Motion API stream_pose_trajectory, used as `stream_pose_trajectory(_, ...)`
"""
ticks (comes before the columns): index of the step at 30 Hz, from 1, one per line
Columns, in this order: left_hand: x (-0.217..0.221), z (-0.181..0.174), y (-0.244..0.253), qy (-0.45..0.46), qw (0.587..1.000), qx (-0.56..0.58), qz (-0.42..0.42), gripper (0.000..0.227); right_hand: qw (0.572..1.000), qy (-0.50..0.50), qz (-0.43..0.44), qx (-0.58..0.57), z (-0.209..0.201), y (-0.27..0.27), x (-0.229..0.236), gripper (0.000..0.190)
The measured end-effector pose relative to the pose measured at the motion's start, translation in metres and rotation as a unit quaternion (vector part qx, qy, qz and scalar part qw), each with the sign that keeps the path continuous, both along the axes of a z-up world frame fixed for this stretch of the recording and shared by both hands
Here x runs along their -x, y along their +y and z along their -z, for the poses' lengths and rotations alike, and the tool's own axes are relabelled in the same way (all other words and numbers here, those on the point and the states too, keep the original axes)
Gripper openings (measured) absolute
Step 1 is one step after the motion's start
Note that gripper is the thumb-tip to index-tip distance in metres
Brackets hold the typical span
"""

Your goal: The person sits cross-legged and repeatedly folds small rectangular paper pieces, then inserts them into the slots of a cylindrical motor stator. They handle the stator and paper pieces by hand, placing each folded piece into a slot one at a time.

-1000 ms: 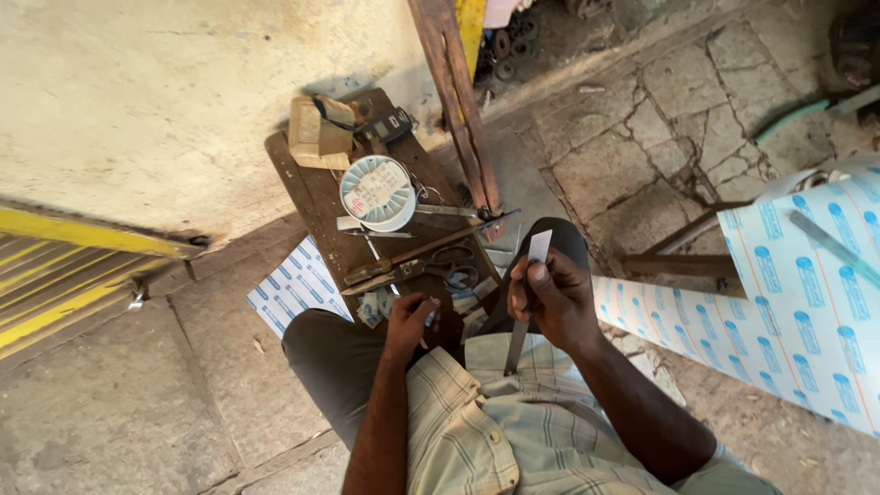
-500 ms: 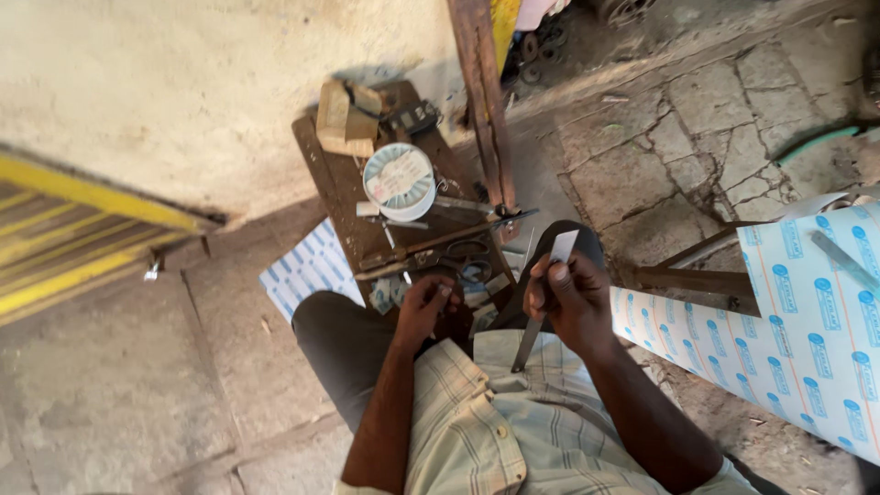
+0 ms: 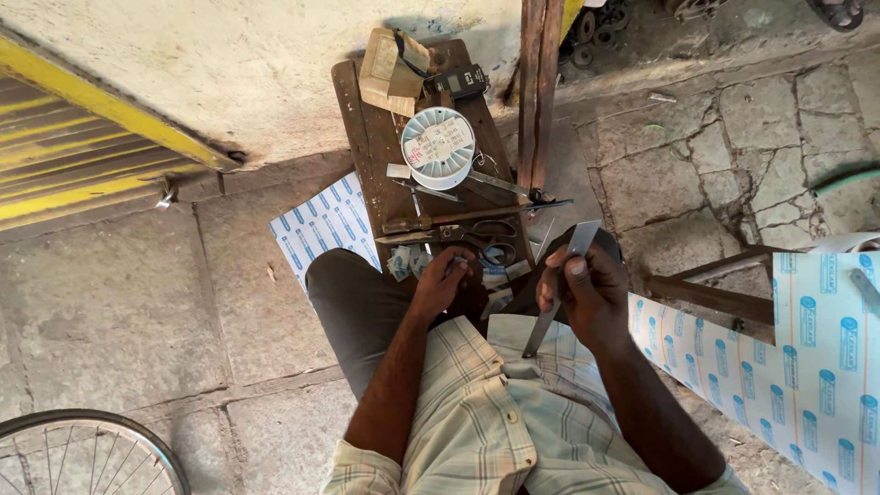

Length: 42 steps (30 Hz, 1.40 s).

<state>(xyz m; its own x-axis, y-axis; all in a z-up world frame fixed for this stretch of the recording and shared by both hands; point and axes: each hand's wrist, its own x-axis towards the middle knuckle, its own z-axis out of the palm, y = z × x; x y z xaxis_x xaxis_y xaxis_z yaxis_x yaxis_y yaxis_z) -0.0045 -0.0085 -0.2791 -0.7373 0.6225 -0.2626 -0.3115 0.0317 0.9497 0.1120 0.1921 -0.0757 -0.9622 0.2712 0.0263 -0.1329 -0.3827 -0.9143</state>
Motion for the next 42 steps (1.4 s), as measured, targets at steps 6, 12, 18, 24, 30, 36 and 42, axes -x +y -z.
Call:
stream_pose_trajectory(6, 0.006, 0.002, -0.002, 0.007, 0.999, 0.035, -0.005, 0.018, 1.000, 0.008, 0.002, -0.006, 0.002, -0.003, 0.008, 0.027)
stream_pose_trajectory(12, 0.004, 0.006, -0.003, -0.005, 1.000, -0.012, -0.022, 0.024, 1.000, 0.002, -0.003, -0.014, 0.004, -0.001, 0.008, 0.027)
stream_pose_trajectory(18, 0.008, -0.040, -0.001, -0.023, 0.997, -0.053, -0.053, 0.023, 0.992, 0.010, 0.003, -0.125, -0.008, -0.006, 0.015, 0.029)
stream_pose_trajectory(24, 0.007, -0.146, -0.007, 0.118, 0.986, -0.079, -0.092, 0.017, 0.957, -0.084, -0.022, -0.278, -0.042, 0.009, 0.026, 0.033)
stream_pose_trajectory(30, 0.002, -0.231, -0.015, 0.056, 0.992, -0.065, -0.088, 0.017, 0.889, -0.067, -0.135, -0.432, -0.084, 0.011, 0.045, 0.038)
stream_pose_trajectory(36, -0.004, -0.252, -0.019, 0.056, 0.979, -0.181, -0.072, 0.017, 0.850, -0.022, -0.214, -0.482, -0.105, 0.006, 0.058, 0.045)
stream_pose_trajectory(42, -0.009, -0.254, -0.029, 0.052, 0.972, -0.220, -0.071, 0.017, 0.839, -0.009, -0.253, -0.481, -0.110, 0.006, 0.056, 0.049)
